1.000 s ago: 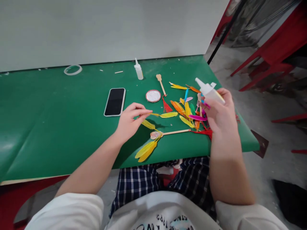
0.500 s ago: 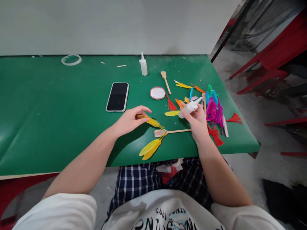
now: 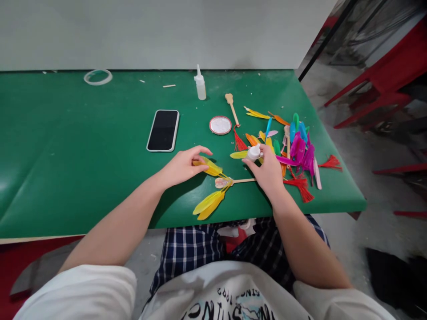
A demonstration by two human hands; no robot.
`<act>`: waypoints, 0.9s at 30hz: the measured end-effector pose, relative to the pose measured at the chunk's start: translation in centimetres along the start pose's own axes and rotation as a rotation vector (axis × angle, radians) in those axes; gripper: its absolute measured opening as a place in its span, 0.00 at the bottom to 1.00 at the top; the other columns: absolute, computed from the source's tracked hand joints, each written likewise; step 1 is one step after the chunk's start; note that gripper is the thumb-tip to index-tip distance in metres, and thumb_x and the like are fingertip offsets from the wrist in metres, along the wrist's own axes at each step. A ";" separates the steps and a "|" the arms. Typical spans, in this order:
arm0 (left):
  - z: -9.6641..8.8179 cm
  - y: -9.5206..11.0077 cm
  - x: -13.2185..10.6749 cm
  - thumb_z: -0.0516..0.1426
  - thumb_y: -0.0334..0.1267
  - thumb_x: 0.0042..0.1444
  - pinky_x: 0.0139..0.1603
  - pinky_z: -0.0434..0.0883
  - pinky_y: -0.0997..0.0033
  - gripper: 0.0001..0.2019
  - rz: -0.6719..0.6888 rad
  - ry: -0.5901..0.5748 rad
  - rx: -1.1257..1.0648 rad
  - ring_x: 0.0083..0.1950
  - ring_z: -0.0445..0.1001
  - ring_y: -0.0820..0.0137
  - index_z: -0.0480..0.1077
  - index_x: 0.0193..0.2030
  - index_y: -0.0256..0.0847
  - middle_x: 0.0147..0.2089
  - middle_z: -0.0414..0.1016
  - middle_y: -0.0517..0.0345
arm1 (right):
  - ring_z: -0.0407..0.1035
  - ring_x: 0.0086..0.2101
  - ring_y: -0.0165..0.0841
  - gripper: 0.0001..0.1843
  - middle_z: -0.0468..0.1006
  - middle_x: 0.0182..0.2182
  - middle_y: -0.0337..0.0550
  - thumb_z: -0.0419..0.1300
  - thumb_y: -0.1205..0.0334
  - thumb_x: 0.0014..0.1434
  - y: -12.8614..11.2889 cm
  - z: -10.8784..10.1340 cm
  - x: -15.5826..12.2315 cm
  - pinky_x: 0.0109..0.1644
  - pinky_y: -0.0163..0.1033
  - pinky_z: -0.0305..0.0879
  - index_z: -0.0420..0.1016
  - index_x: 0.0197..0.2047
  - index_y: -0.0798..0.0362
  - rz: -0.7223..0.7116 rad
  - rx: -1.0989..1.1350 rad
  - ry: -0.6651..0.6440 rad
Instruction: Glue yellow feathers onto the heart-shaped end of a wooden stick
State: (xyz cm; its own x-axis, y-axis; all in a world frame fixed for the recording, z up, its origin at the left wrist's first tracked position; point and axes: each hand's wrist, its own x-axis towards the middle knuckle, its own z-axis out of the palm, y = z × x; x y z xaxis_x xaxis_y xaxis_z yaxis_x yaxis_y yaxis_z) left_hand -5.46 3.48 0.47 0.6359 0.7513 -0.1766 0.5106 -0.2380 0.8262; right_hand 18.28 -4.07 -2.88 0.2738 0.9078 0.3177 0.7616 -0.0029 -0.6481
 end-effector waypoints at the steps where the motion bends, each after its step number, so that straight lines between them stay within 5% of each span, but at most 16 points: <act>1: 0.0 0.0 0.0 0.56 0.40 0.50 0.38 0.67 0.70 0.16 -0.003 0.004 0.005 0.35 0.73 0.70 0.63 0.47 0.43 0.33 0.74 0.61 | 0.68 0.40 0.40 0.21 0.73 0.39 0.47 0.63 0.55 0.48 0.0 0.0 0.0 0.43 0.50 0.65 0.64 0.44 0.52 0.000 0.000 -0.002; 13: 0.3 -0.1 0.2 0.56 0.39 0.50 0.38 0.68 0.69 0.15 0.005 -0.001 0.014 0.36 0.74 0.69 0.63 0.45 0.43 0.34 0.75 0.60 | 0.66 0.42 0.39 0.29 0.71 0.42 0.46 0.63 0.49 0.45 -0.1 -0.2 0.3 0.47 0.50 0.64 0.61 0.48 0.50 0.066 0.178 -0.004; 20: 0.2 0.1 0.2 0.57 0.39 0.49 0.37 0.68 0.70 0.15 0.012 0.032 0.012 0.34 0.73 0.70 0.63 0.45 0.42 0.33 0.74 0.60 | 0.66 0.45 0.39 0.16 0.66 0.45 0.47 0.47 0.54 0.59 -2.0 -2.2 -2.5 0.45 0.51 0.67 0.56 0.50 0.44 -0.149 0.337 0.480; 25: 0.5 -0.2 0.2 0.56 0.39 0.50 0.37 0.68 0.70 0.14 0.025 0.019 0.012 0.35 0.74 0.70 0.63 0.45 0.42 0.33 0.75 0.61 | 0.66 0.46 0.40 0.14 0.73 0.43 0.46 0.56 0.64 0.54 -2.1 -0.9 -4.7 0.50 0.52 0.64 0.68 0.45 0.48 -0.394 0.112 -0.058; 27: 0.5 -0.3 0.2 0.56 0.38 0.50 0.37 0.68 0.70 0.14 0.027 0.028 0.015 0.35 0.74 0.70 0.63 0.45 0.42 0.33 0.75 0.60 | 0.64 0.48 0.38 0.14 0.73 0.44 0.45 0.55 0.65 0.55 -2.4 -0.3 -4.8 0.52 0.50 0.63 0.71 0.45 0.48 -0.461 0.045 -0.155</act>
State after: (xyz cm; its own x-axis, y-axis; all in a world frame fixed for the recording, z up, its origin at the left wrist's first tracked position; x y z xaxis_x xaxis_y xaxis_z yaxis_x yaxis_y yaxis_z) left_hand -5.19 3.39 -0.09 0.6334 0.7612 -0.1392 0.5021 -0.2674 0.8225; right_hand 15.33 -8.55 -2.63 -0.1794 0.8618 0.4745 0.7560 0.4294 -0.4941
